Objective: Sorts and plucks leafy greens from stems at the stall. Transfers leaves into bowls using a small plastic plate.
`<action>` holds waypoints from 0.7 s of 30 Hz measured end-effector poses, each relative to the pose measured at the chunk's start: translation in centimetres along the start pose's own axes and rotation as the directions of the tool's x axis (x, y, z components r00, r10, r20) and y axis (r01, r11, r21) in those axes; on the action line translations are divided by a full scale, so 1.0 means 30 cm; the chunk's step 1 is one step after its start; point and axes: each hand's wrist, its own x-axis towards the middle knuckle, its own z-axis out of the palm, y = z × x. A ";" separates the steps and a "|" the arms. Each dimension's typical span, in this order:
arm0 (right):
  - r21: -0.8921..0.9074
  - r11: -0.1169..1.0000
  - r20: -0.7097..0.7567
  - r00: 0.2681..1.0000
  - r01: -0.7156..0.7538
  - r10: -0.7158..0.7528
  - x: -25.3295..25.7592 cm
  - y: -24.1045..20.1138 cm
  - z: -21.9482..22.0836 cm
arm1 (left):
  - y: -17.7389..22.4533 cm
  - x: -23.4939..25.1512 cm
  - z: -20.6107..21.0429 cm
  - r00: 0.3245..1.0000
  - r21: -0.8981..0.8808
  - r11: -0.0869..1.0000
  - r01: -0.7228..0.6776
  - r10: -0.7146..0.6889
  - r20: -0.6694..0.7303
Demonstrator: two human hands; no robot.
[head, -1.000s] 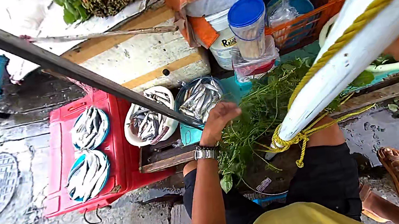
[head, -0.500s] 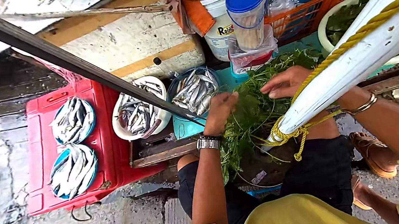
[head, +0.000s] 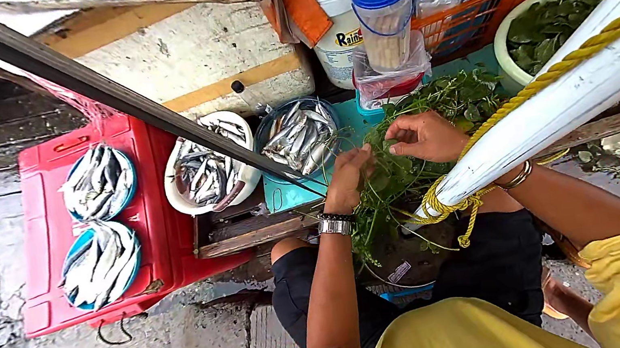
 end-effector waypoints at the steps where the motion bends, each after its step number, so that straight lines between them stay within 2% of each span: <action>1: 0.007 1.000 0.002 1.000 0.023 -0.024 0.014 0.023 0.008 | -0.006 0.000 0.000 1.000 -0.003 1.000 -0.016 0.016 0.013; 6: 0.050 0.990 -0.006 0.991 0.133 -0.133 0.081 0.149 0.061 | -0.030 0.001 -0.001 0.998 0.005 0.998 -0.058 0.058 0.010; 9: 0.045 0.996 0.107 0.991 -0.081 0.076 0.063 0.084 0.043 | -0.045 0.007 0.002 0.995 0.042 0.994 -0.097 0.098 -0.002; 11: 0.090 0.996 0.059 0.998 0.029 -0.034 0.072 0.137 0.066 | -0.052 0.010 0.007 0.993 0.038 0.992 -0.118 0.118 -0.005; 13: -0.006 0.989 0.128 0.980 -0.150 0.150 0.055 0.065 0.038 | -0.054 0.009 0.014 0.993 0.017 0.993 -0.119 0.119 -0.014; 16: 0.011 0.994 -0.074 0.991 0.113 -0.112 0.080 0.178 0.079 | -0.058 0.002 0.018 0.988 0.017 0.988 -0.154 0.154 -0.017; 17: 0.010 0.978 -0.144 0.968 0.209 -0.206 0.100 0.225 0.091 | -0.062 0.001 0.019 0.984 0.027 0.984 -0.176 0.177 -0.014; 19: 0.011 0.912 -0.295 0.873 0.409 -0.388 0.156 0.325 0.123 | -0.068 0.003 0.024 0.975 0.068 0.973 -0.220 0.221 -0.006; 21: 0.048 0.872 -0.368 0.820 0.488 -0.438 0.173 0.350 0.132 | -0.063 0.002 0.032 0.967 0.116 0.960 -0.254 0.256 -0.002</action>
